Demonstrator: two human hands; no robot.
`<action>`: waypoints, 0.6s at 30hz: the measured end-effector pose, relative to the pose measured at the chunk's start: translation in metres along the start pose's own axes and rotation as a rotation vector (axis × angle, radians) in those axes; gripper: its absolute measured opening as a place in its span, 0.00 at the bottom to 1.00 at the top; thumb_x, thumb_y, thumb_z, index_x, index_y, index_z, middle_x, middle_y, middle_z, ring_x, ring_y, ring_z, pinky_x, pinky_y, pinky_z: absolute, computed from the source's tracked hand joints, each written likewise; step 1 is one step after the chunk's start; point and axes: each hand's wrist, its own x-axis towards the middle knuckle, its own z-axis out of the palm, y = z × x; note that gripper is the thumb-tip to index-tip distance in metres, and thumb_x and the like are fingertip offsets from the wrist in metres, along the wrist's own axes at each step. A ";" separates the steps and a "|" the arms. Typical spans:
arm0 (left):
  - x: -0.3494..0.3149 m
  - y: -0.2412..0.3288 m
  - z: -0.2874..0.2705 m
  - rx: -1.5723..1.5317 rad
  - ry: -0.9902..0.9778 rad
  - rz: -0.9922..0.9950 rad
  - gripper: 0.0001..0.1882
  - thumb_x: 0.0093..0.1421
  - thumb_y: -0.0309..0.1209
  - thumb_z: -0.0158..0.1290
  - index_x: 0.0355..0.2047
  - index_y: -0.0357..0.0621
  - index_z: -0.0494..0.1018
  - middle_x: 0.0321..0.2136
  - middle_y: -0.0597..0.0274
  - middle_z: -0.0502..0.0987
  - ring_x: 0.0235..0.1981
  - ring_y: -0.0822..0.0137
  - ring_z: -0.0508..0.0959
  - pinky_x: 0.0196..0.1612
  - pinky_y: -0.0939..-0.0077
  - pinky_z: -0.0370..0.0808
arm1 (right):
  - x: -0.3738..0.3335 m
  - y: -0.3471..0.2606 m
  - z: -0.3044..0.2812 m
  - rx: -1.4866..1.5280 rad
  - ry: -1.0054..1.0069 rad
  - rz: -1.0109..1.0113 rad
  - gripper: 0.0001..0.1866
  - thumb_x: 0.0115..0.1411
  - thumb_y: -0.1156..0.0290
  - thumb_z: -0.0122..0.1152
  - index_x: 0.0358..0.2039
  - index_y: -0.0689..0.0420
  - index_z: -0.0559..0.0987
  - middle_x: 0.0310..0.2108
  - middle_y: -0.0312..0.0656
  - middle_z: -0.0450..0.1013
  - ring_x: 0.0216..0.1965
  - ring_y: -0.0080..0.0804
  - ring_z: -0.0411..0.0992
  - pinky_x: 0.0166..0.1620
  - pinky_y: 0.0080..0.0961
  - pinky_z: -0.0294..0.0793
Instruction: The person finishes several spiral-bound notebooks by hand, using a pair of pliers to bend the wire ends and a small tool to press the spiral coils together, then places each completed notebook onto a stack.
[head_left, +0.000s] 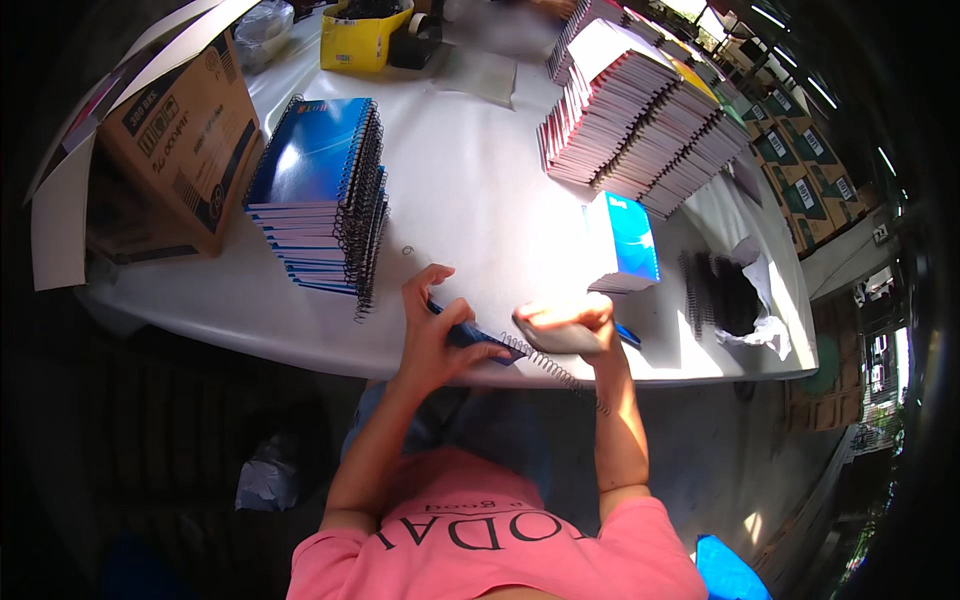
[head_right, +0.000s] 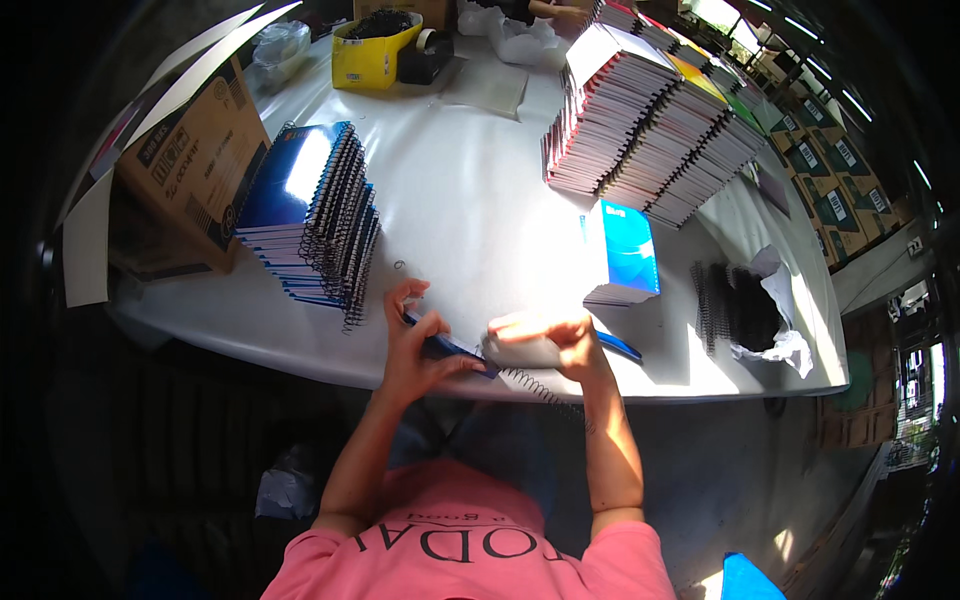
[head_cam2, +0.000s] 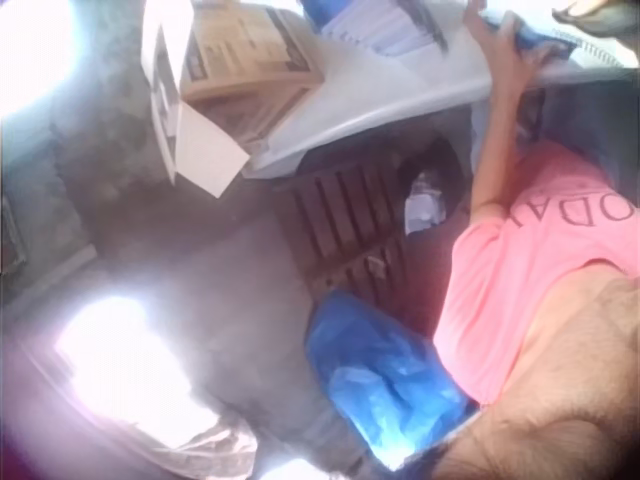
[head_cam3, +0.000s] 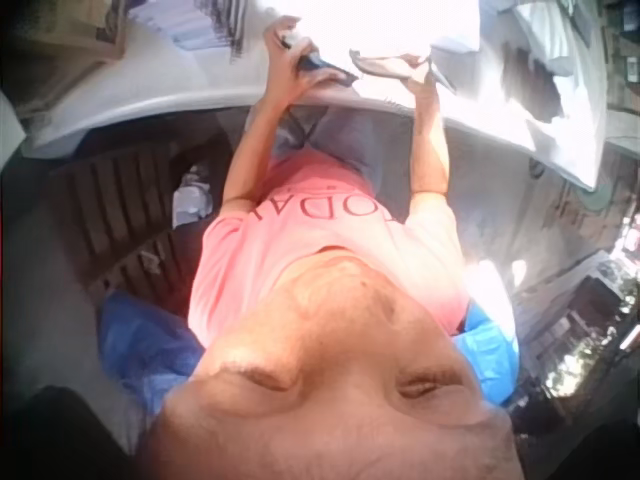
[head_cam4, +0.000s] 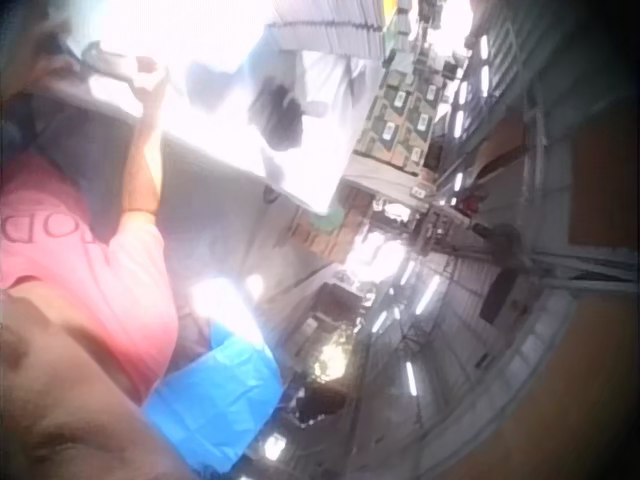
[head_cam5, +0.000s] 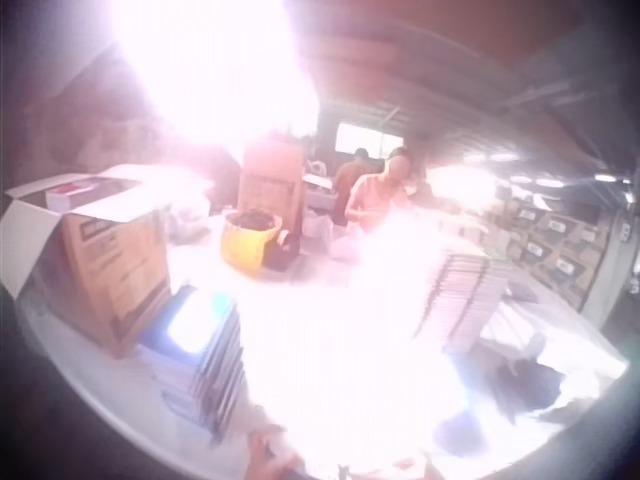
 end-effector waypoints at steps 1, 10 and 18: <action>-0.001 -0.001 0.000 0.009 0.007 0.016 0.28 0.28 0.47 0.72 0.23 0.46 0.70 0.51 0.51 0.59 0.49 0.54 0.60 0.51 0.61 0.59 | 0.006 -0.003 0.005 0.039 -0.153 -0.142 0.22 0.42 0.86 0.51 0.39 0.63 0.82 0.41 0.54 0.77 0.42 0.40 0.76 0.48 0.28 0.73; -0.002 -0.013 -0.001 -0.048 0.008 -0.032 0.27 0.30 0.47 0.73 0.24 0.48 0.71 0.49 0.55 0.58 0.43 0.59 0.59 0.47 0.65 0.59 | 0.015 0.000 0.015 -0.239 0.048 0.202 0.12 0.47 0.77 0.65 0.35 0.66 0.81 0.39 0.54 0.77 0.40 0.38 0.77 0.47 0.31 0.76; 0.002 -0.005 0.001 -0.007 0.057 -0.045 0.26 0.32 0.47 0.72 0.25 0.49 0.71 0.47 0.52 0.55 0.48 0.56 0.57 0.48 0.65 0.59 | 0.012 -0.021 0.013 -0.742 0.232 0.392 0.18 0.49 0.79 0.59 0.43 0.58 0.80 0.33 0.50 0.78 0.29 0.22 0.72 0.37 0.19 0.73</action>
